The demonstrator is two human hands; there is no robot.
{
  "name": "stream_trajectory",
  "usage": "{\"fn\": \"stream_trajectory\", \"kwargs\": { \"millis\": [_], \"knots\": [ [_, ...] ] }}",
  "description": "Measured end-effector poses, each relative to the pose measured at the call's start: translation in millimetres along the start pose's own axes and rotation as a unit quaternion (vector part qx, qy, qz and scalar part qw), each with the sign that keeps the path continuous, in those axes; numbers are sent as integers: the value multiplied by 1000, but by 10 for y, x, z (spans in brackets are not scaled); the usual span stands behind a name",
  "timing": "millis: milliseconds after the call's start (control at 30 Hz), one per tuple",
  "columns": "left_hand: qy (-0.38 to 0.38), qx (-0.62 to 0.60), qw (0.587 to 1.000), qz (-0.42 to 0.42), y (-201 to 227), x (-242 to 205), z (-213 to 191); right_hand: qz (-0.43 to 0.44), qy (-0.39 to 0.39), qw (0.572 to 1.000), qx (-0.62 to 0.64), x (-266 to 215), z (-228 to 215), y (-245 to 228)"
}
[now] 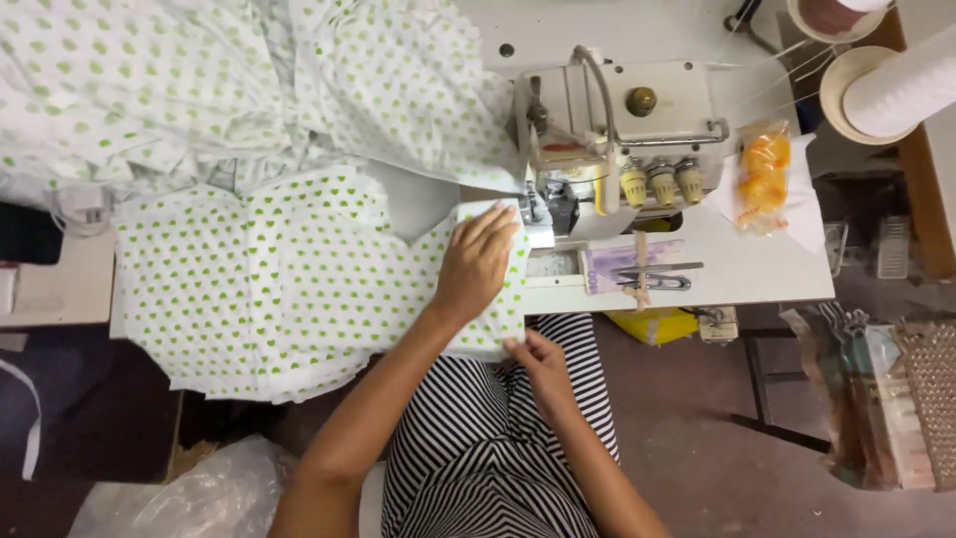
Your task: Folding and preparing patterned fabric pieces at a sewing workstation
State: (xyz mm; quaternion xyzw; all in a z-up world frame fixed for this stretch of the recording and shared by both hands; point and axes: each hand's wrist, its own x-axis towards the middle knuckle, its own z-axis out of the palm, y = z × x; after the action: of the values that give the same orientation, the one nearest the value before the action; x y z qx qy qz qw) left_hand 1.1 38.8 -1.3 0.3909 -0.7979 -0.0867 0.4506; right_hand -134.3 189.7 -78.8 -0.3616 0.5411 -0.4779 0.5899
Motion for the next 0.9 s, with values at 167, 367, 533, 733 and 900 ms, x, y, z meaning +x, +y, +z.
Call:
{"fn": "stream_trajectory", "kwargs": {
  "millis": [167, 367, 533, 733, 900],
  "knots": [
    [13, 70, 996, -50, 153, -13, 267, 24, 61, 997, 40, -117, -330, 64],
    [-8, -71, 988, -136, 160, 93, 111, 69, -50, 995, -44, -288, -356, -495],
    [-19, 249, 930, -269, -1199, -385, -579, 165, -181, 959, -144, -439, -839, -319],
    [7, 362, 891, -274, -2001, -777, -673, 207, -246, 899, -296, -415, -644, -382],
    [57, 96, 860, -498, -1492, -376, -1247, 135, -323, 871, -345, -355, -171, -494]
  ]
}}
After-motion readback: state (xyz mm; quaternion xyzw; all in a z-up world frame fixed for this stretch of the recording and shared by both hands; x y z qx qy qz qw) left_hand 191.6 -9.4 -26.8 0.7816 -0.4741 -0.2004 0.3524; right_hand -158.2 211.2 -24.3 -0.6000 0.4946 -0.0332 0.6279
